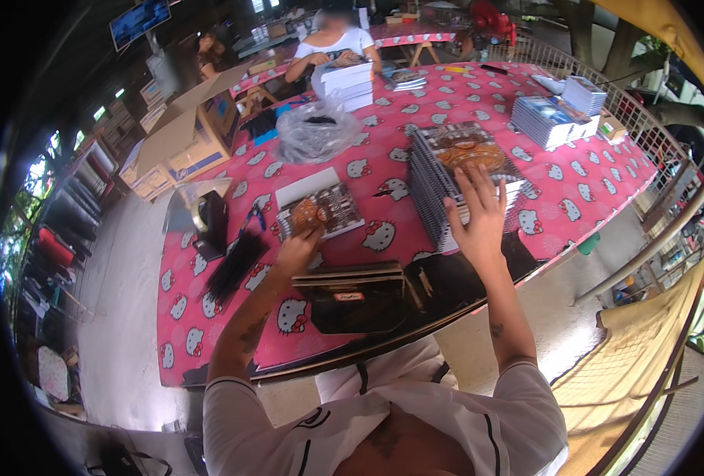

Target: The person assembles paper calendars by hand, taking paper sheets from a stack, aligning them with a base, and inserting a plastic spiral through the pre-punched holes before cutting the excess spiral with shears.

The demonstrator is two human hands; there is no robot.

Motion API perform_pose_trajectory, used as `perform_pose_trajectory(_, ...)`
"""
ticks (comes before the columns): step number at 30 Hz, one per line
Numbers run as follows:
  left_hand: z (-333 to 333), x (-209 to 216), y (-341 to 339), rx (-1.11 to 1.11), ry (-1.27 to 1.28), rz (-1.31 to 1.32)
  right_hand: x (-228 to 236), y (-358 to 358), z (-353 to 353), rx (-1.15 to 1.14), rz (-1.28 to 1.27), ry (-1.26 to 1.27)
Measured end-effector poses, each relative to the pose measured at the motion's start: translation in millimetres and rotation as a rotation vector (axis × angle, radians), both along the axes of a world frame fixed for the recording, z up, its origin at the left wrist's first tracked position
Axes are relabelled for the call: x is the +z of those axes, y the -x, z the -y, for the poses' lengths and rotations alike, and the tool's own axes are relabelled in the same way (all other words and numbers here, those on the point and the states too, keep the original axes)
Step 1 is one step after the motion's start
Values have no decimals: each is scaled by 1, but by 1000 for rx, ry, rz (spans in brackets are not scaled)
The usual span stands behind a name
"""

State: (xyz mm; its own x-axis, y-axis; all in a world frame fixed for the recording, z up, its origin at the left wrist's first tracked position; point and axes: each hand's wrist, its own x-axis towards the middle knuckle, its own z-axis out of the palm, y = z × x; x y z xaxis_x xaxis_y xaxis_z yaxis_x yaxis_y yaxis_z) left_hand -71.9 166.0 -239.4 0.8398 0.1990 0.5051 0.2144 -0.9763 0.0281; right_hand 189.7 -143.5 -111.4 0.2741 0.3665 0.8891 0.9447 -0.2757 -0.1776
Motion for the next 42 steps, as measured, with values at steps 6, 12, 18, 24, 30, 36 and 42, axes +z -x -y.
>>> perform_pose_trajectory(6, 41, 137, -26, 83, -96, 112, -7, 54, 2, 588, -359, 7)
perform_pose_trajectory(12, 131, 212, -23, -311, 95, 135, -67, 58, -13, 966, -1220, -51)
perform_pose_trajectory(18, 156, 217, -17, -342, 9, 44, -96, 77, 4, 994, -1211, -104)
perform_pose_trajectory(24, 173, 224, -5, -323, -91, -66, -92, 92, -2, 932, -1083, -60)
perform_pose_trajectory(30, 164, 111, 35, 23, -221, 46, -103, 98, -9, 1020, -1176, 4)
perform_pose_trajectory(36, 182, 30, 50, 151, 1150, 731, -100, 112, -22, 917, -992, -48)
perform_pose_trajectory(42, 70, 7, 86, 606, 123, 294, -103, 75, -5, 979, -1159, 73)
